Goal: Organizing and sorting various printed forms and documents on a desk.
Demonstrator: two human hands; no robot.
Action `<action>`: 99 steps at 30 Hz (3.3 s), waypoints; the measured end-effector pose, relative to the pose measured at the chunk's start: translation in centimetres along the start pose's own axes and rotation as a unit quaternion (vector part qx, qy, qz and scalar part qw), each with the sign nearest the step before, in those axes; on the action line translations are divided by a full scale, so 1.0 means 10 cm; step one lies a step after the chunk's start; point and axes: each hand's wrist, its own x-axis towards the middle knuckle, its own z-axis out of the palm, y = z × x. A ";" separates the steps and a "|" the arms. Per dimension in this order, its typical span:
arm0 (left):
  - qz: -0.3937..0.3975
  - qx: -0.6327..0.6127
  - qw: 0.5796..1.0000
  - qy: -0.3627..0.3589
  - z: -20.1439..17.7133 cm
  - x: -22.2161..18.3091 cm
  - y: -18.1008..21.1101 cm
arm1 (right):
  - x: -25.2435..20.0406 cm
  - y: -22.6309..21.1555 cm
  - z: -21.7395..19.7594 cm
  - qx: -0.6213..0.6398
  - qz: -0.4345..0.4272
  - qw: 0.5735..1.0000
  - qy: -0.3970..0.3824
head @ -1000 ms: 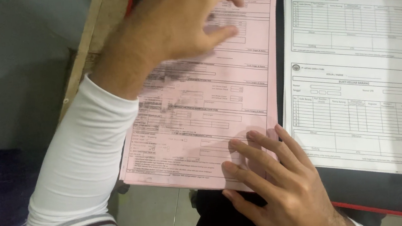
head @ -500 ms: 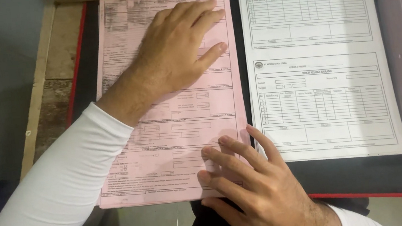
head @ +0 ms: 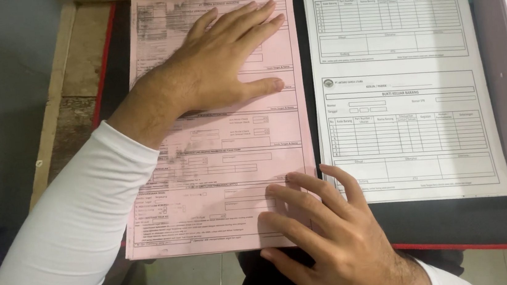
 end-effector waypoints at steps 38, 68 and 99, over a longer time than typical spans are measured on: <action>0.002 0.036 0.999 -0.006 -0.03 0.08 0.14 | -1.47 0.94 -1.29 -0.205 0.320 0.907 0.181; 0.278 0.244 0.927 0.069 0.12 0.43 1.07 | -1.45 1.10 -1.35 -0.216 0.390 0.878 0.176; 0.290 0.051 0.954 0.045 0.78 1.58 2.57 | -1.55 1.19 -1.13 -0.112 0.350 0.817 0.445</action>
